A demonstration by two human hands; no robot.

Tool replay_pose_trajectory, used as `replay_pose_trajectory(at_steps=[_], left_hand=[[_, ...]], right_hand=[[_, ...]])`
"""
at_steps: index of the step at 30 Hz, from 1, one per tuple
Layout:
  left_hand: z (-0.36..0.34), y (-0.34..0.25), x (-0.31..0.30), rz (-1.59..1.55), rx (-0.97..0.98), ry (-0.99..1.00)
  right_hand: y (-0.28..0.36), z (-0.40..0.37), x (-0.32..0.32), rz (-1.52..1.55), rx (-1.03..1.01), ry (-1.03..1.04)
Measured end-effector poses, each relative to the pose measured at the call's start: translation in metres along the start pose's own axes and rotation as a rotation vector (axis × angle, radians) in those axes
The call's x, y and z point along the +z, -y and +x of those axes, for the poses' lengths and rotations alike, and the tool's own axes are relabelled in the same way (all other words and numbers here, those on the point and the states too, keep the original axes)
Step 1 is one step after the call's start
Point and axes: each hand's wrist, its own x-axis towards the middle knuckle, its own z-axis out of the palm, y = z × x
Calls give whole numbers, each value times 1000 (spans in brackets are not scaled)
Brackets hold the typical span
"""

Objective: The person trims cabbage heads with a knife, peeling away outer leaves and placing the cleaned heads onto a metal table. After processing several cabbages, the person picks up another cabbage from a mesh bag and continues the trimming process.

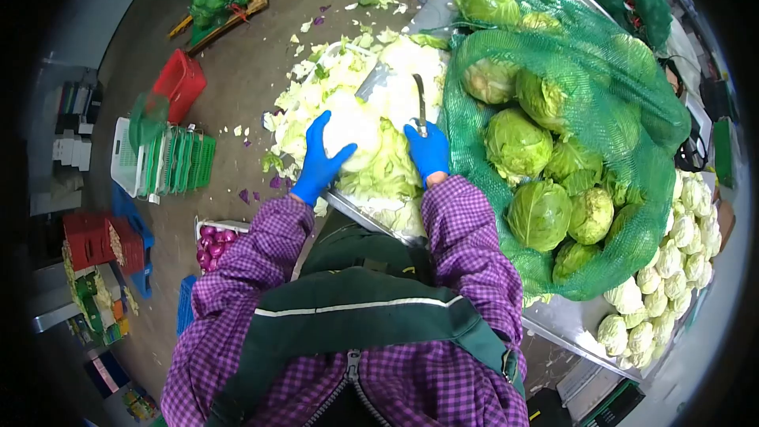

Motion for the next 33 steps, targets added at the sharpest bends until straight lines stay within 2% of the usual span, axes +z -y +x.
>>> replay_pose_trajectory(at_steps=[2, 4, 6, 7, 8, 10, 11, 13, 14, 15, 16, 17, 18, 20, 22, 24, 25, 26, 27, 28, 29, 30, 31, 32, 33], left_hand=[[7, -7, -1, -13, -56, 39], [13, -24, -3, -45, -259, 107], [17, -16, -3, -73, -237, 141], [19, -13, -5, -101, -219, 166], [19, -11, -5, -100, -215, 165], [14, -11, -8, -84, -82, 199], [11, -11, -10, -86, -86, 201], [15, -21, -19, -395, -222, 251], [13, -18, -23, -395, -218, 245], [10, -10, -27, -590, -333, 189], [9, -3, -33, -782, -444, 129], [3, 4, -38, -979, -472, 101], [-4, 14, -45, -976, -469, 82], [-16, 33, -60, -1383, -614, 65], [-19, 14, -79, -1390, -624, -3], [-20, -3, -91, -1745, -501, 36], [-28, 0, -88, -1160, -288, -32], [-32, 9, -86, -1159, -284, -45], [-35, 22, -82, -839, -161, -102], [-38, 28, -81, -515, -46, -154], [-35, 19, -88, -513, -47, -165], [-29, -2, -99, -1039, -167, -48], [-26, -16, -106, -1564, -286, 81], [-27, -18, -106, -1568, -287, 67], [-27, -19, -106, -1627, -526, 13]], right_hand=[[24, -24, 6, -98, -240, 10], [28, -42, 15, -202, -249, 110], [7, -49, 23, -291, -305, 84], [-7, -51, 28, -302, -400, 23], [-19, -47, 24, -301, -403, 21], [-24, -52, 18, -146, -109, 123], [-27, -55, 18, -144, -111, 86], [-32, -59, 22, -176, -164, 37], [-37, -62, 24, -205, -211, -8], [-40, -65, 26, -229, -286, -50], [-37, -66, 26, -226, -298, -45], [-34, -68, 25, -246, -244, -52], [-32, -69, 25, -269, -190, -53], [-42, -60, 35, -301, -239, -53], [-45, -47, 44, -427, -268, -99], [-43, -25, 59, -351, -340, -117], [-44, -9, 72, -344, -385, -122], [-44, 7, 85, -337, -429, -130], [-23, 16, 92, -339, -438, -121], [13, 15, 97, -100, -136, 71], [44, 7, 100, 137, 170, 259], [67, -6, 98, 130, 167, 268], [88, -19, 94, 194, 62, 373], [95, -29, 94, 260, -39, 477], [92, -38, 96, 252, -35, 485]])
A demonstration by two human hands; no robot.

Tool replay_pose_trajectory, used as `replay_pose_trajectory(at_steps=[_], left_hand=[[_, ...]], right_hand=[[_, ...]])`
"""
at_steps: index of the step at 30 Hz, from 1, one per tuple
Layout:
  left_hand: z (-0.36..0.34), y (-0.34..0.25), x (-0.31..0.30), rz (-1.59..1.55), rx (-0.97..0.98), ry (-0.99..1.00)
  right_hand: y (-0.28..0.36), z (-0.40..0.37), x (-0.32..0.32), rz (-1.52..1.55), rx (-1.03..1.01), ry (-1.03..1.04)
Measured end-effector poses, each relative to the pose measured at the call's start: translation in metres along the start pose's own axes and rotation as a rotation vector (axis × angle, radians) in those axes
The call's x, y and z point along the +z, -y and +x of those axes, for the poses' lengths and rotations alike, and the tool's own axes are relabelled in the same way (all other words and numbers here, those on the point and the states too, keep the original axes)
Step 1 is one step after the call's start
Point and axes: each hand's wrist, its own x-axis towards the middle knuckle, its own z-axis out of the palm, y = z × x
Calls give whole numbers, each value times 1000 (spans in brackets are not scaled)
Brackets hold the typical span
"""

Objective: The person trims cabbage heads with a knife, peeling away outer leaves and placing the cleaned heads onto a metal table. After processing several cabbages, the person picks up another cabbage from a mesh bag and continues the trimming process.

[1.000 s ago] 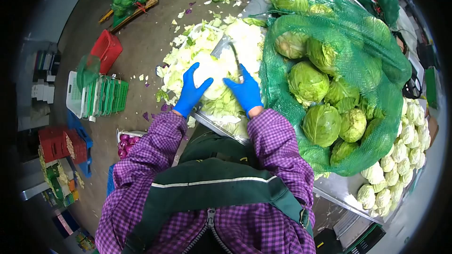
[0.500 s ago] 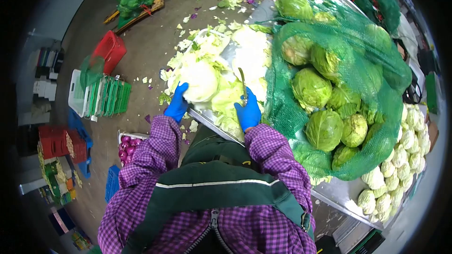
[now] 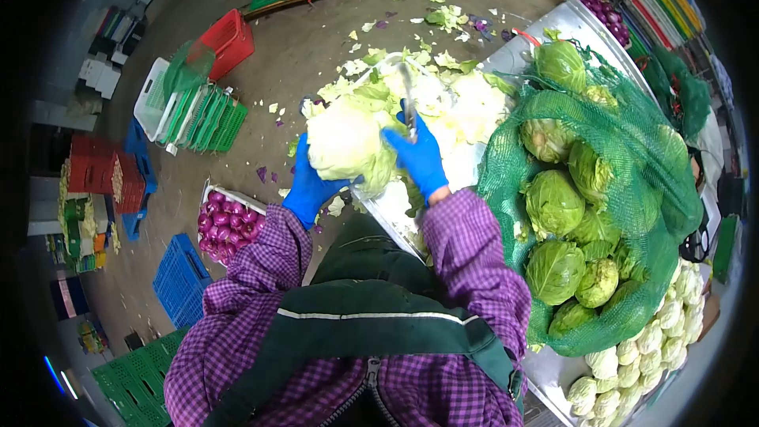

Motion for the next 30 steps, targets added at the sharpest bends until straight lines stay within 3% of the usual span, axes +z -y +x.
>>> replay_pose_trajectory(at_steps=[1, 2, 3, 5, 9, 11, 12, 16, 19, 21, 25, 27, 30], left_hand=[[1, 2, 2, -92, -123, -170], [4, 6, 5, -35, -121, -269], [5, 9, 5, -34, -127, -265], [10, 15, 4, -114, -176, -307], [9, 18, 4, -88, -223, -303], [7, 20, 8, -236, -225, -197], [6, 23, 7, -235, -231, -195], [10, 28, 6, -274, -242, -130], [14, 30, 11, -255, -270, -154], [15, 32, 12, -240, -303, -180], [16, 27, 9, -85, -377, -266], [15, 26, 8, -31, -401, -282], [16, 27, 12, -133, -391, -289]], right_hand=[[-5, -10, 4, -312, -343, 28], [-10, -20, 6, -621, -684, 52], [-18, -24, 10, -778, -752, 7], [-21, -32, -5, -814, -454, 37], [-35, -26, -35, -460, -239, -122], [-27, -29, -46, -232, -139, -237], [-21, -27, -53, -262, -60, -282], [-33, -19, -73, -383, -160, -315], [-13, -44, -47, -643, -663, -259], [14, -71, -21, -712, -524, -133], [11, -59, -27, -870, -512, -16], [1, -51, -33, -829, -676, 0], [-20, -36, -38, -622, -599, -49]])
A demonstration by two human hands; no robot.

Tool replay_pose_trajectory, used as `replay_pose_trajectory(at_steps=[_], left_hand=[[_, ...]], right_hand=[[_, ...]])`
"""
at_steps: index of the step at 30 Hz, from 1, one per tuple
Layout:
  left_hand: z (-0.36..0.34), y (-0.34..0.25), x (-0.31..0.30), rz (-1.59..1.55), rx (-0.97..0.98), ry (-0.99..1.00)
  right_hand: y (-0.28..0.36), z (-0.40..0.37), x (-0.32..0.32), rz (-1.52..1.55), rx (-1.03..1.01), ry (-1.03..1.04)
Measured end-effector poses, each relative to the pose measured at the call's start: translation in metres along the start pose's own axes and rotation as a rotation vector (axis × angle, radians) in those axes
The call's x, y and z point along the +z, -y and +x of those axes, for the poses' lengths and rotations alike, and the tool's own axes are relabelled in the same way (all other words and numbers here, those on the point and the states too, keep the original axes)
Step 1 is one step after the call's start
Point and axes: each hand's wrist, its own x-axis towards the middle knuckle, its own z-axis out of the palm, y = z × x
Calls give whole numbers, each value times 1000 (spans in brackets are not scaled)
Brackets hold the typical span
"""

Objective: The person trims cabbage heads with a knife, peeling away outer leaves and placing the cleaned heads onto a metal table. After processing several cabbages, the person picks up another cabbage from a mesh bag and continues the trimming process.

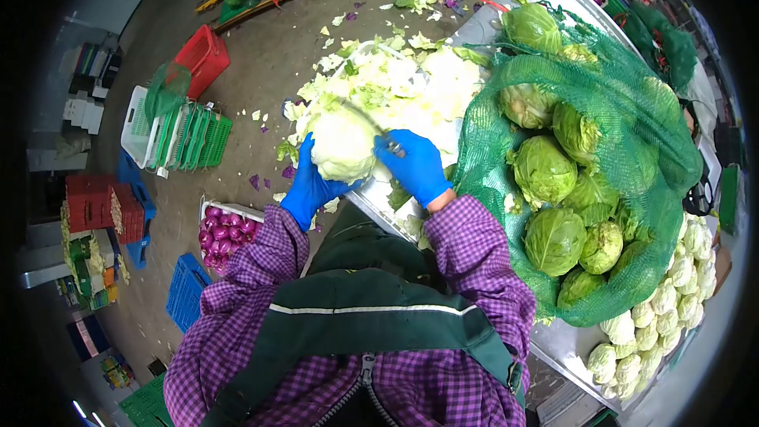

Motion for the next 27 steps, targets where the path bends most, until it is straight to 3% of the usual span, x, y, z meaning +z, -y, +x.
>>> replay_pose_trajectory(at_steps=[1, 3, 7, 9, 10, 11, 13, 14, 16, 19, 21, 23, 27], left_hand=[[0, 2, 5, -3, 29, -9], [5, 11, 11, -9, 56, -14], [21, 33, 5, 79, 85, 27], [14, 44, 6, 562, 72, -341], [16, 36, -3, 852, 84, -238], [17, 31, -3, 859, 79, -234], [22, 23, 1, 1894, 1151, -78], [40, 15, -2, 1953, 1095, 57], [60, 7, -1, 1916, 1041, 89], [78, 3, 13, 1846, 982, 114], [84, 2, 19, 1729, 920, 91], [87, 5, 23, 1726, 945, 65], [90, 8, 31, 1798, 966, 6]], right_hand=[[-1, -2, -1, -1, 2, 0], [0, -7, -5, 279, 521, -209], [11, -30, -2, 375, 504, -39], [-6, -32, -1, 374, 565, -98], [-11, -31, -8, 402, 611, -96], [-17, -29, -15, 433, 658, -96], [-32, -27, -17, 255, 643, -58], [-35, -27, -16, 158, 592, -74], [-40, -28, -14, -108, 445, -91], [-28, -34, -17, -167, 256, -180], [-17, -36, -24, -170, 310, -115], [-11, -33, -25, -346, 41, -188], [-2, -25, -17, -436, 102, -134]])
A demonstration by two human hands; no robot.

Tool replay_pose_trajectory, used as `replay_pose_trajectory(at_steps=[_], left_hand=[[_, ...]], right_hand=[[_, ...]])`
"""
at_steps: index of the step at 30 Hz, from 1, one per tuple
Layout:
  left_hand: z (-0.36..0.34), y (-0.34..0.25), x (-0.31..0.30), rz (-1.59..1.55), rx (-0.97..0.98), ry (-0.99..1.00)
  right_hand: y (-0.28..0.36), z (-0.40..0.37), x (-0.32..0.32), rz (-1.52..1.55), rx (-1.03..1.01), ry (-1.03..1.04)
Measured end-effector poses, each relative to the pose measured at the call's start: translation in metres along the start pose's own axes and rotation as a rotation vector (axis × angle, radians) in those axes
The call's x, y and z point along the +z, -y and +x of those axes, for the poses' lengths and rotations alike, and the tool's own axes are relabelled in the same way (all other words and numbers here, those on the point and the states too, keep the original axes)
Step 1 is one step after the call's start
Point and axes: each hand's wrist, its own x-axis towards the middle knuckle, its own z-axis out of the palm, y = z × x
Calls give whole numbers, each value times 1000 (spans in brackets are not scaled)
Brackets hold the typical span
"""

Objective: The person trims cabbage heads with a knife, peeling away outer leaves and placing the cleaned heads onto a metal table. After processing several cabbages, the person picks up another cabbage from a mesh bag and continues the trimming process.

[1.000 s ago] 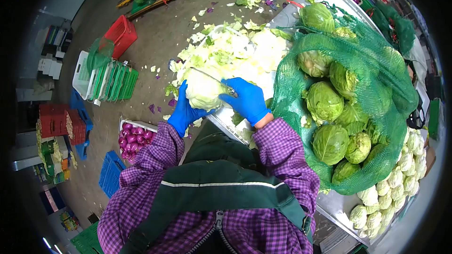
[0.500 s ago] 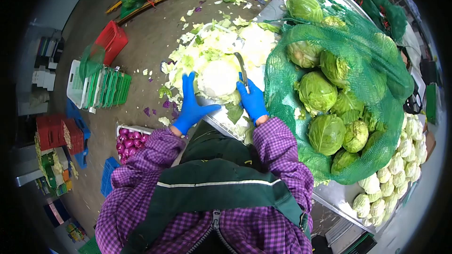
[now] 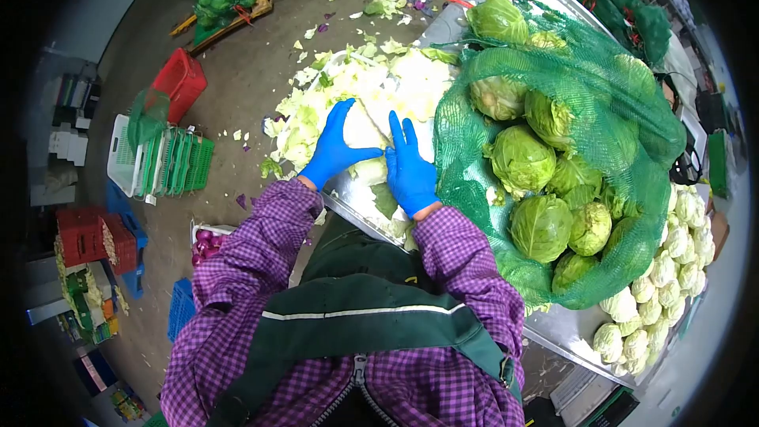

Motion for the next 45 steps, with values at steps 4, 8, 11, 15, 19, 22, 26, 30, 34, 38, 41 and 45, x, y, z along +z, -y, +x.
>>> replay_pose_trajectory(at_steps=[4, 8, 11, 15, 19, 22, 26, 30, 34, 38, 41, 45], left_hand=[[3, -3, -3, 6, -46, 27], [-1, -5, 5, 40, -54, -22], [-14, -4, 14, 17, -69, -80], [-41, 7, 11, -49, 117, -96], [-60, 13, -1, -139, 158, -66], [-55, 2, 6, -213, 17, -122], [-26, -28, 24, -138, -193, -240], [-28, -17, 22, -156, 42, -166], [-47, -12, 5, -87, 102, 33], [-67, 1, -9, -220, 139, 76], [-81, 8, -14, -401, 29, 111], [-93, 8, -12, -388, 8, 76]], right_hand=[[-1, 7, 3, -71, 71, 79], [-5, 19, 16, -79, 97, 64], [-13, 37, 24, 54, 320, -56], [-95, 68, 38, 473, 540, -195], [-102, 53, 28, 648, 718, -129], [-75, 35, 18, 795, 633, -185], [-39, 22, 4, 779, 412, -132], [-17, 25, -15, 535, 110, 29], [-40, 45, -6, 380, 235, 167], [-81, 53, 5, 786, 521, -102], [-62, 43, -15, 755, 539, -10], [-44, 20, -5, 650, 276, 159]])
